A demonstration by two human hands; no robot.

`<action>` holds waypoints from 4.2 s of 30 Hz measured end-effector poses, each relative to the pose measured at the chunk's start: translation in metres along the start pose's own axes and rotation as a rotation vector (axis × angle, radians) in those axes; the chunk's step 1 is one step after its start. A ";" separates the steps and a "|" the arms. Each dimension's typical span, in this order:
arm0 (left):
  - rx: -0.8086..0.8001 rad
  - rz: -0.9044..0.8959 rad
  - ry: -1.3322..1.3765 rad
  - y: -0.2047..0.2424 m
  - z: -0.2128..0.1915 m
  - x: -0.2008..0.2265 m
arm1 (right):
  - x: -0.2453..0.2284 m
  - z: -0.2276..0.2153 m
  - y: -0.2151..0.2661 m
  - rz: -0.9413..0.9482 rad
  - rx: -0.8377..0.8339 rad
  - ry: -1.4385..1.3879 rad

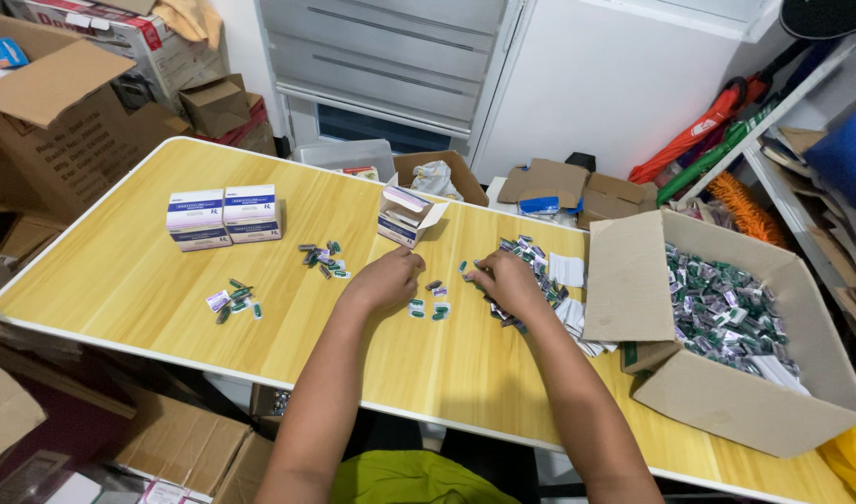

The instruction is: The person unwraps small foil-wrapped capsules from a pile on a table and arranges them into separate groups by color. The person handles the capsules one at a time, separating green and purple capsules into distinct piles.

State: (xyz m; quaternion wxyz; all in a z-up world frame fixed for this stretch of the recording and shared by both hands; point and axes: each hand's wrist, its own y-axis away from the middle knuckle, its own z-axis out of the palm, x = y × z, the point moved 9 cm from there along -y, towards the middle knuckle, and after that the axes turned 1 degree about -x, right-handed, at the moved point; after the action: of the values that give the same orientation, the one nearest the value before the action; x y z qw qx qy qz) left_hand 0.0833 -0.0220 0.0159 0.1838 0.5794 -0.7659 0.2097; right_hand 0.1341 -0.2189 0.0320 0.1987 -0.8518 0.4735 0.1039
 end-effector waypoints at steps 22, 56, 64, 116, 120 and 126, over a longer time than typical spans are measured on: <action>0.165 0.017 0.094 0.002 -0.024 0.001 | -0.055 -0.023 0.031 0.018 -0.005 -0.204; 0.150 0.127 0.068 0.006 -0.017 0.024 | -0.091 -0.007 0.042 -0.412 -0.077 -0.124; 0.134 0.122 -0.091 0.000 0.003 0.045 | -0.076 0.001 0.041 -0.352 -0.016 -0.041; 0.033 0.089 -0.041 -0.006 0.004 0.011 | -0.053 0.003 0.019 -0.088 0.090 -0.354; 0.069 0.091 -0.028 -0.003 -0.005 0.014 | -0.076 -0.001 0.025 -0.200 -0.004 -0.279; 0.136 0.021 -0.012 0.003 -0.024 0.016 | -0.096 0.010 0.040 -0.182 -0.326 -0.221</action>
State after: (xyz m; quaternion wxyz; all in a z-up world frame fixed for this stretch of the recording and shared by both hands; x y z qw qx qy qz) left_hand 0.0768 -0.0211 0.0440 0.1372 0.5838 -0.7569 0.2596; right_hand 0.0492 -0.1594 0.0483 0.1176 -0.8954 0.3467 0.2535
